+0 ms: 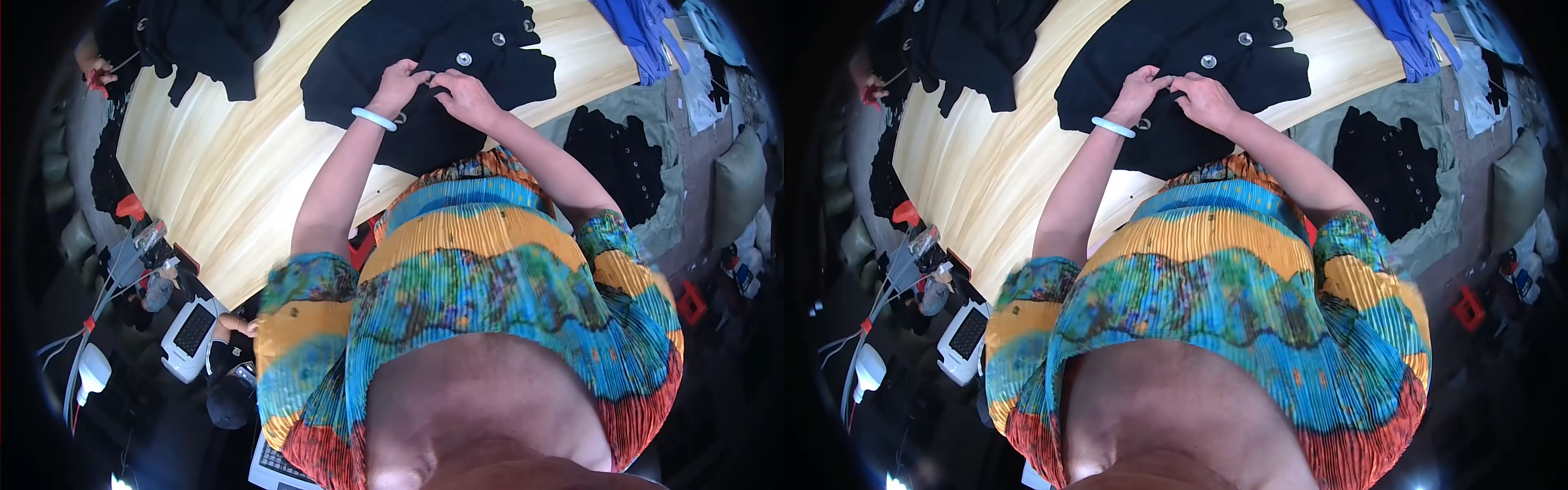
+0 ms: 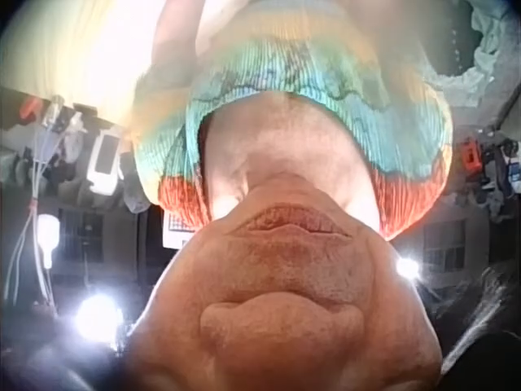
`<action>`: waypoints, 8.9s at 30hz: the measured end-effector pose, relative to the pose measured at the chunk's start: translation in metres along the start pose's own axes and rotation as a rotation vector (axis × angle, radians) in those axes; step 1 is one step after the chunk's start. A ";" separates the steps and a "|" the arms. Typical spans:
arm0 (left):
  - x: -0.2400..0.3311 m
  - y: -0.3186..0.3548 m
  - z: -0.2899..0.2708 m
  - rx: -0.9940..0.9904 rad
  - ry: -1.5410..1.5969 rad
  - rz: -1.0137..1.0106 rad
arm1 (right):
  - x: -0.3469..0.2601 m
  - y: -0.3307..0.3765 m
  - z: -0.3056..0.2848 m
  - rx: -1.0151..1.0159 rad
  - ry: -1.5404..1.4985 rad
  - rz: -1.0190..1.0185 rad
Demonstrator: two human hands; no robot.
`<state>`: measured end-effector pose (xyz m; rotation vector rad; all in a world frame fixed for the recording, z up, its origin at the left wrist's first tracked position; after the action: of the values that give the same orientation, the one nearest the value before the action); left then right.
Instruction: The recorder is inspecting and sorting black fabric pieces with metal grommets on a manufacturing table.
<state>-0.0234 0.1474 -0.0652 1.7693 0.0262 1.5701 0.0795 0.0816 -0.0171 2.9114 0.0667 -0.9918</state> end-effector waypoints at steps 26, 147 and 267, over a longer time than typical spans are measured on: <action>0.022 0.033 0.023 -0.014 -0.587 0.499 | 0.009 -0.006 0.005 -0.091 0.101 0.023; 0.035 0.004 0.014 -0.261 0.287 -0.206 | 0.063 0.002 -0.001 -0.068 -1.112 0.727; 0.061 -0.037 0.100 -0.416 -0.164 -0.131 | 0.116 -0.026 -0.088 -0.506 -0.314 -0.029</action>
<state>0.0940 0.1513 -0.0297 1.5259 -0.2423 1.2279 0.2234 0.1168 -0.0195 2.2846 0.2964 -1.2134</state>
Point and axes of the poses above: each hand's wrist, its own y-axis away from the middle knuckle, its own z-axis out of the palm, x = y × z, the point moved 6 cm from there along -y, towards the middle knuckle, and after that the axes turned 11 degrees about y, right-handed, at the moved point
